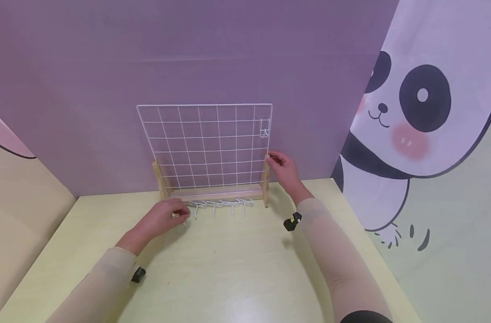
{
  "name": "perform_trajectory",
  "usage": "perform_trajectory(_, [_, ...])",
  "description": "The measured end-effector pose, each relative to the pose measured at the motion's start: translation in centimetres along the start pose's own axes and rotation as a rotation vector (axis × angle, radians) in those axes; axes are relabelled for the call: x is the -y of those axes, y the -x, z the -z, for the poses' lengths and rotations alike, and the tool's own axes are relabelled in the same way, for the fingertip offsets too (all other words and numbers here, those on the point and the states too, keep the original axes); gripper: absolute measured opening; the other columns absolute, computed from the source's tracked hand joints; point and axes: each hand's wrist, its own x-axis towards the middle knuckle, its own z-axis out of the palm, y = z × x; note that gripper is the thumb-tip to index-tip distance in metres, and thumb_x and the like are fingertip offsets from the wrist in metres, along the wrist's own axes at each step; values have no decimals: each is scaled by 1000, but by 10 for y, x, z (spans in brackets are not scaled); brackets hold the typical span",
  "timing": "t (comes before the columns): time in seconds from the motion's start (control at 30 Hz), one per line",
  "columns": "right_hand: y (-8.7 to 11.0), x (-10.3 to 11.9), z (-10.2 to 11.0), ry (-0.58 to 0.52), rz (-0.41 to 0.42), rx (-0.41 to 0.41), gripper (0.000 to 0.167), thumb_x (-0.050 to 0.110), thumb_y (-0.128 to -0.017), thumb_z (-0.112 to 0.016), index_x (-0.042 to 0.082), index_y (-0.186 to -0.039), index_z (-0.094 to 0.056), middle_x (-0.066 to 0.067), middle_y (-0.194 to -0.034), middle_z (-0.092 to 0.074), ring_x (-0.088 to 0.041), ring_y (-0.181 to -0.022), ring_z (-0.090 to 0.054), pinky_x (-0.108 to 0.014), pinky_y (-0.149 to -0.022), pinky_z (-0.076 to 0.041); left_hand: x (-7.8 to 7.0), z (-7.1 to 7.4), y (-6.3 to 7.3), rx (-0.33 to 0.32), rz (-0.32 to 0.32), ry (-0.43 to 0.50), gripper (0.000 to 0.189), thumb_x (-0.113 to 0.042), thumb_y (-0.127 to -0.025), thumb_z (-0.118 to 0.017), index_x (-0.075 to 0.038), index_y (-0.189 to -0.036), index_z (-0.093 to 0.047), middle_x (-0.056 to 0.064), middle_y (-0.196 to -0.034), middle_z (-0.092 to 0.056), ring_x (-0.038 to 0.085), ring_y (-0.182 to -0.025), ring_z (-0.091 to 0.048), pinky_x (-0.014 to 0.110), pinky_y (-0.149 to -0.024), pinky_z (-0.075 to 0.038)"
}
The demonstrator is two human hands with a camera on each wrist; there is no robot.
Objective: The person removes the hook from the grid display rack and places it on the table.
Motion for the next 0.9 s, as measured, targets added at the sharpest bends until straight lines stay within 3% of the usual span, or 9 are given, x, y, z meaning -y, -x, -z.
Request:
perform_trajectory(0.17, [1, 0, -1, -11, 12, -9, 37, 15, -112, -67, -5, -143, -67, -14, -132, -71, -15, -117, -63, -32, -110, -54, -8, 0, -13, -37, -44, 2, 6, -6, -98, -81, -10, -103, -82, -5, -96, -71, 19, -93, -70, 42, -86, -63])
perform_trajectory(0.37, [0, 1, -2, -24, 26, -16, 37, 14, -112, -67, -7, -142, -67, -13, -129, -72, -11, -112, -64, -28, -107, -55, -27, 6, -37, -59, -52, 44, 12, -10, -102, -78, -7, -113, -81, -1, -104, -74, 24, -99, -73, 46, -89, -63])
perform_trajectory(0.57, [-3, -1, -4, -47, 33, -10, 36, 13, -111, -67, -8, -141, -67, -14, -128, -71, -11, -111, -65, -24, -103, -55, -51, 13, -67, -71, -70, 45, 17, -16, -104, -77, -8, -119, -79, 2, -111, -75, 25, -105, -72, 47, -93, -62])
perform_trajectory(0.9, [-3, 0, 0, -44, 3, 6, 37, 14, -112, -67, -6, -143, -67, -12, -129, -70, -15, -114, -63, -36, -111, -54, -99, 27, -122, -88, -97, 108, 22, -18, -106, -73, -7, -124, -77, 8, -120, -74, 28, -114, -69, 47, -102, -59])
